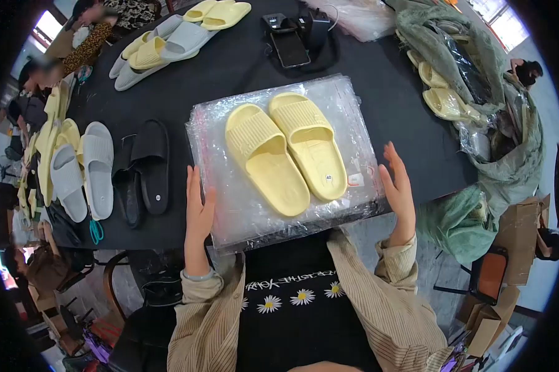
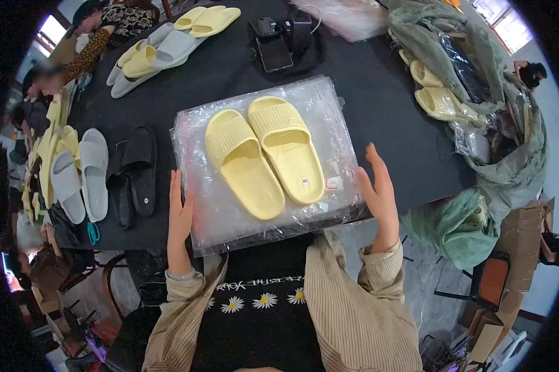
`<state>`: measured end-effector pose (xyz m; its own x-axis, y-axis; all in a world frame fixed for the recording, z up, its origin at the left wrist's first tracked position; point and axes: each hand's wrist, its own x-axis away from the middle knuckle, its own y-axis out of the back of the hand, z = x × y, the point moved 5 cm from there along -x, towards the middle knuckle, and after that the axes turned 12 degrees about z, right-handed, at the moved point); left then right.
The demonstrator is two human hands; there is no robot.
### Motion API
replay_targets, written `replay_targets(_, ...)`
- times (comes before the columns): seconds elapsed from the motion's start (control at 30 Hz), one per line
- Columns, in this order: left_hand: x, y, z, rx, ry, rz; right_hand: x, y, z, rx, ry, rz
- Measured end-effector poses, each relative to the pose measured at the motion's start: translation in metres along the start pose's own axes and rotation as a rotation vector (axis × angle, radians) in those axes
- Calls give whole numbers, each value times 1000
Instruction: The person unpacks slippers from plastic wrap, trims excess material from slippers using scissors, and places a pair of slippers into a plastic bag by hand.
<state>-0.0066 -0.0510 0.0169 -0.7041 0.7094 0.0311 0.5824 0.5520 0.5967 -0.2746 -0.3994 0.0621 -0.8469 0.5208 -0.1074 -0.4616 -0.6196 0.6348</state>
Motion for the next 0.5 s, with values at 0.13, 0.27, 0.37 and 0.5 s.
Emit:
replay_targets(0.13, 14, -6, 18, 164, -16, 42, 31, -25, -38, -334, -107, 35)
replay_targets(0.27, 2, -13, 22, 240, -113, 1, 25, -38, -18, -315, -58, 84)
replay_targets(0.37, -6, -7, 20, 234, -106, -20, 17, -32, -12, -289, -90, 129)
replay_targets(0.5, 3, 10, -38, -260, -47, -86, 11, -24, -20, -110, -87, 147)
